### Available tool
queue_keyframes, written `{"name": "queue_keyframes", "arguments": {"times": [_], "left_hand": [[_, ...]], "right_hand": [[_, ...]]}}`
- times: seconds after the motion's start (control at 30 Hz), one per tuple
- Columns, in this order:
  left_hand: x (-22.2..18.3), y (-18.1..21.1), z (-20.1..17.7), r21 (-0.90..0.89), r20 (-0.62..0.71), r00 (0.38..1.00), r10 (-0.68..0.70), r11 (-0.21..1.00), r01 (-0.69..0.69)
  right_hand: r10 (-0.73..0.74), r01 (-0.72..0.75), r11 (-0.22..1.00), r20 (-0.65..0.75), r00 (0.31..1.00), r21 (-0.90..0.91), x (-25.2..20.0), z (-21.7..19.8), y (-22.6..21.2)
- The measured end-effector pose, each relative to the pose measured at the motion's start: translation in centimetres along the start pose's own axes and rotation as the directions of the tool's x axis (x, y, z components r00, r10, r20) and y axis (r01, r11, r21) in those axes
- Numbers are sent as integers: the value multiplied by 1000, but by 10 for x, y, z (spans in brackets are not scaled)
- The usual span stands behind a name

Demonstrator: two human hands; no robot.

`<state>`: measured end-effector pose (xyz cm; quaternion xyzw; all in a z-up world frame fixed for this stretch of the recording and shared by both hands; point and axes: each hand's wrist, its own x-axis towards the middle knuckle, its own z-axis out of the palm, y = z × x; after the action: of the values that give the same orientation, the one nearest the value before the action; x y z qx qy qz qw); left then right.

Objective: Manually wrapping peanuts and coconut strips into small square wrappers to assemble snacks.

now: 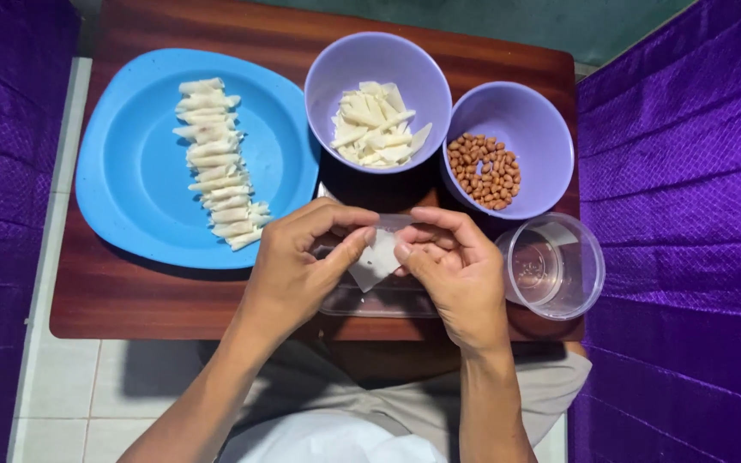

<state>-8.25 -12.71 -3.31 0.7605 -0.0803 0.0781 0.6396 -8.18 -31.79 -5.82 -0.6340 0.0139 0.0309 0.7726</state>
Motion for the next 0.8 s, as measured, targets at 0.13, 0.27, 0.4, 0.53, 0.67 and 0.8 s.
{"name": "queue_keyframes", "arguments": {"times": [0.13, 0.27, 0.4, 0.53, 0.67, 0.8], "left_hand": [[-1, 1, -1, 20, 23, 1000, -19, 1000, 18], [-4, 1, -4, 74, 78, 997, -19, 997, 14], [-8, 2, -8, 187, 79, 996, 43, 981, -57], [-16, 2, -12, 232, 81, 996, 43, 971, -61], [-23, 6, -11, 278, 66, 997, 40, 959, -57], [-27, -1, -10, 310, 121, 992, 38, 948, -74]], "right_hand": [[13, -16, 998, -40, 999, -58, -6, -4, -4], [31, -45, 991, -116, 993, -124, -14, -8, -1], [42, -76, 974, -159, 986, -214, -20, -9, 3], [74, -105, 970, -145, 987, -219, -20, -6, 10], [85, -134, 943, -168, 982, -306, -22, 9, 14], [-7, -62, 791, -111, 994, -608, -22, 20, 8]]}}
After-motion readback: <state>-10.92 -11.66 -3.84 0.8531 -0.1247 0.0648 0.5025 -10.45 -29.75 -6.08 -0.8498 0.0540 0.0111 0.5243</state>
